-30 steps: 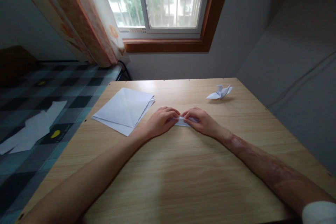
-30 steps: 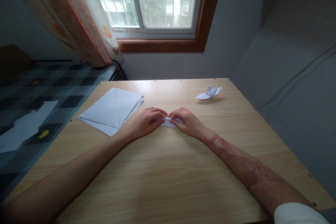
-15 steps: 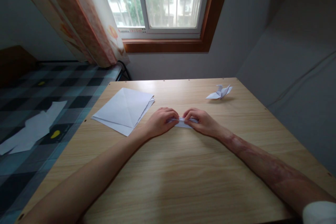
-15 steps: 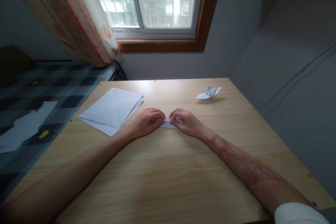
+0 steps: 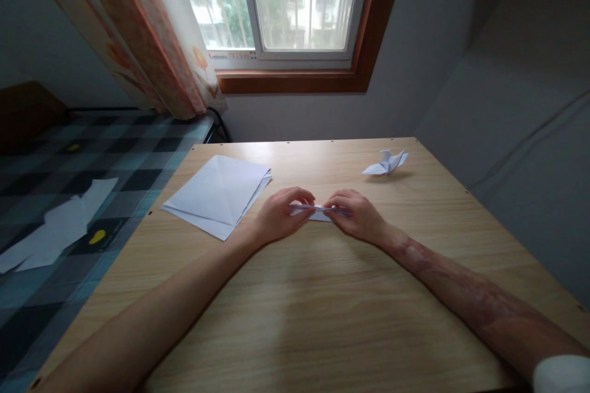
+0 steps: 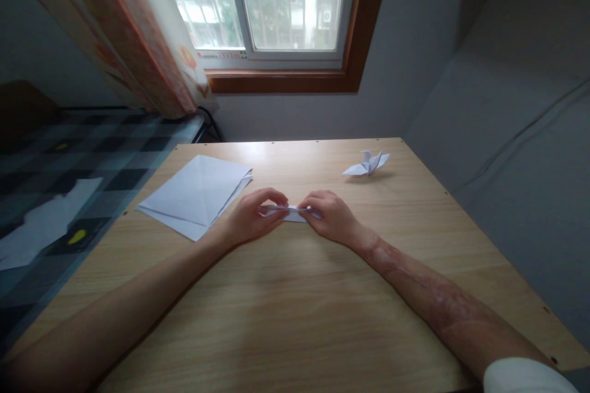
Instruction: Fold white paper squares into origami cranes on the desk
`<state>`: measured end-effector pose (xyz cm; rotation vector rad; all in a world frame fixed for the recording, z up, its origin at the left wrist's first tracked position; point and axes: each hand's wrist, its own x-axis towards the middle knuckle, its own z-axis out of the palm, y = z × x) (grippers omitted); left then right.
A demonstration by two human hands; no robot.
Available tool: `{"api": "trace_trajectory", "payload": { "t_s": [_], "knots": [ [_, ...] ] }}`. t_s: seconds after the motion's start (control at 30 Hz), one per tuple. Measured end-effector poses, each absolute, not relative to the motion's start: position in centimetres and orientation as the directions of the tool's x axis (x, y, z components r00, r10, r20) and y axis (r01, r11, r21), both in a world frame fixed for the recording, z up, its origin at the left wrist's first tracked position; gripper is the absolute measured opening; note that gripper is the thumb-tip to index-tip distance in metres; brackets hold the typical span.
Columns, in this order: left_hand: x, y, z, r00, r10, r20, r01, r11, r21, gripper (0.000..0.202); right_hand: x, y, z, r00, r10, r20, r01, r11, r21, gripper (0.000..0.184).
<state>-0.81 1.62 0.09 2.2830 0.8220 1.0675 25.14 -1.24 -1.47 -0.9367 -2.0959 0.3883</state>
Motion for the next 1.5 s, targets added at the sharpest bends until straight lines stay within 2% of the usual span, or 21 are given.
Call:
{"api": "trace_trajectory", "payload": {
  "t_s": [0.07,0.17,0.2,0.27,0.37,0.5,0.6,0.77,0.97,1.2,1.5],
  "knots": [
    [-0.8,1.7,0.3,0.441,0.749,0.495,0.249,-0.632,0.734,0.028,25.0,-1.3,-1.2,-0.352,0.77,0.532,0.468,0.637,-0.613,0.008],
    [-1.0,2.2,0.7,0.423,0.78,0.462,0.072,-0.537,0.84,0.044,24.7,-1.3,-1.2,-0.177,0.884,0.433,0.384,0.467,-0.797,0.016],
    [-1.1,2.4,0.7,0.443,0.779,0.443,-0.005,-0.492,0.871,0.045,24.5,-1.2,-1.3,-0.128,0.918,0.375,0.315,0.396,-0.863,0.019],
    [-1.0,2.5,0.5,0.482,0.783,0.393,-0.128,-0.381,0.916,0.043,24.2,-0.9,-1.6,-0.104,0.97,0.221,0.068,0.229,-0.971,0.028],
    [-0.3,2.3,-0.2,0.472,0.828,0.303,-0.151,-0.263,0.953,0.041,23.7,-0.8,-1.8,-0.165,0.983,0.076,-0.18,0.046,-0.983,0.04],
    [0.9,1.5,-1.0,0.435,0.868,0.239,-0.176,-0.178,0.968,0.038,23.3,-1.0,-2.1,-0.219,0.975,0.034,-0.282,-0.03,-0.959,0.049],
    [1.5,1.2,-1.2,0.391,0.892,0.225,-0.173,-0.169,0.97,0.034,23.0,-0.9,-2.6,-0.179,0.982,0.064,-0.292,0.009,-0.957,0.052],
    [1.6,1.1,-1.1,0.339,0.915,0.22,-0.076,-0.207,0.975,0.028,22.4,-0.9,-3.4,-0.159,0.971,0.179,-0.127,0.16,-0.979,0.03],
    [1.3,0.8,-0.7,0.333,0.92,0.206,-0.061,-0.197,0.979,0.02,22.3,-1.3,-3.1,-0.165,0.97,0.181,-0.076,0.17,-0.982,0.016],
    [1.7,0.3,-0.9,0.287,0.942,0.171,-0.044,-0.165,0.985,0.032,22.3,-1.4,-3.1,-0.181,0.967,0.181,-0.09,0.167,-0.982,0.017],
    [1.6,-0.1,-0.3,0.332,0.925,0.186,0.02,-0.204,0.979,0.03,22.3,-1.8,-3.5,-0.154,0.968,0.196,-0.022,0.195,-0.981,0.028]
  ]
}}
